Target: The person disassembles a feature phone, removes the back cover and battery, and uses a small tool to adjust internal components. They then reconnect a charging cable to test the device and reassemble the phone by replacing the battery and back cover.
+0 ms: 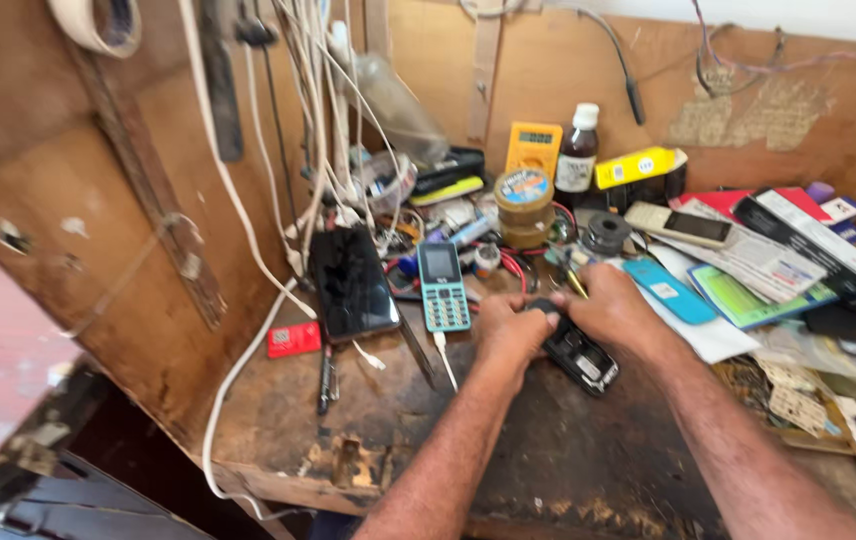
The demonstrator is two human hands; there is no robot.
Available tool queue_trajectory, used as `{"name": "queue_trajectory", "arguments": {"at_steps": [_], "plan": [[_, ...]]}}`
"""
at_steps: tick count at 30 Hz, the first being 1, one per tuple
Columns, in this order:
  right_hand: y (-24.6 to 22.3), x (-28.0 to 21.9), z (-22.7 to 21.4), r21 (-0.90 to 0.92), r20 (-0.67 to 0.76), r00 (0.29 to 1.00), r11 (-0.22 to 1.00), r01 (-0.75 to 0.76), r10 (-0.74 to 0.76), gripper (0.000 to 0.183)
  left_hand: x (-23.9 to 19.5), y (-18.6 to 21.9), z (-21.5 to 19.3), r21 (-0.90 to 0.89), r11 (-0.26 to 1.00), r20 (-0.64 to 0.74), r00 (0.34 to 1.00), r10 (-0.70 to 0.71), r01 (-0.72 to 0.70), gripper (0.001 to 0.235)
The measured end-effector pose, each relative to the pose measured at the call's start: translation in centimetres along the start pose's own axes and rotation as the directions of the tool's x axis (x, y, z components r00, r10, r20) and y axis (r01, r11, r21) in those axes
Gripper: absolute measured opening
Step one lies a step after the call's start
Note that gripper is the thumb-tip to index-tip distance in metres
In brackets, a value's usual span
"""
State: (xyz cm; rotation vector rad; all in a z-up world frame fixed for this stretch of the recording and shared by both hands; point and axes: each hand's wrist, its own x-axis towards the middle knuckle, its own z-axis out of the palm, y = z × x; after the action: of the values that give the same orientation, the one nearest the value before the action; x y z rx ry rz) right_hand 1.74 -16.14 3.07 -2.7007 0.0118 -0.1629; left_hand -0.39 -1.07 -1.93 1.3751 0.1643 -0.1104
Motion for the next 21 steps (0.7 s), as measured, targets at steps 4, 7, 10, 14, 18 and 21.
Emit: {"name": "queue_trajectory", "arguments": {"at_steps": [4, 7, 10, 14, 18, 21], "plan": [[1.0, 0.6, 0.0, 0.089, 0.028, 0.999, 0.996, 0.025, -0.028, 0.022, -0.5, 1.6, -0.2, -0.014, 0.999, -0.006, 0.999, -0.051, 0.051, 0.028], [1.4, 0.7, 0.6, 0.095, 0.037, 0.999, 0.995, 0.011, -0.015, 0.022, -0.4, 2.9, -1.5, -0.088, 0.994, 0.016, 0.998, -0.057, 0.058, 0.036], [1.4, 0.2, 0.5, 0.315, 0.011, 0.999, 0.948, 0.040, -0.046, 0.021, -0.3, 4.4, -3.4, -0.117, 0.993, 0.050, 0.998, 0.027, -0.021, 0.031], [0.0, -0.9, -1.1, 0.314, -0.012, 1.000, 0.949, 0.013, -0.010, 0.019, -0.9, 6.9, -5.6, -0.056, 0.998, -0.017, 1.000, 0.020, -0.021, 0.028], [-1.6, -3.4, -3.0, 0.441, 0.004, 0.995, 0.893, -0.090, 0.099, 0.013, -1.7, 8.6, -6.6, -0.102, 0.994, -0.007, 0.999, 0.038, -0.039, 0.026], [-2.7, -4.7, -4.5, 0.538, 0.062, 0.994, 0.836, -0.111, 0.092, 0.023, -1.8, 9.6, -6.4, -0.137, 0.985, -0.025, 0.994, 0.104, -0.106, 0.024]]}}
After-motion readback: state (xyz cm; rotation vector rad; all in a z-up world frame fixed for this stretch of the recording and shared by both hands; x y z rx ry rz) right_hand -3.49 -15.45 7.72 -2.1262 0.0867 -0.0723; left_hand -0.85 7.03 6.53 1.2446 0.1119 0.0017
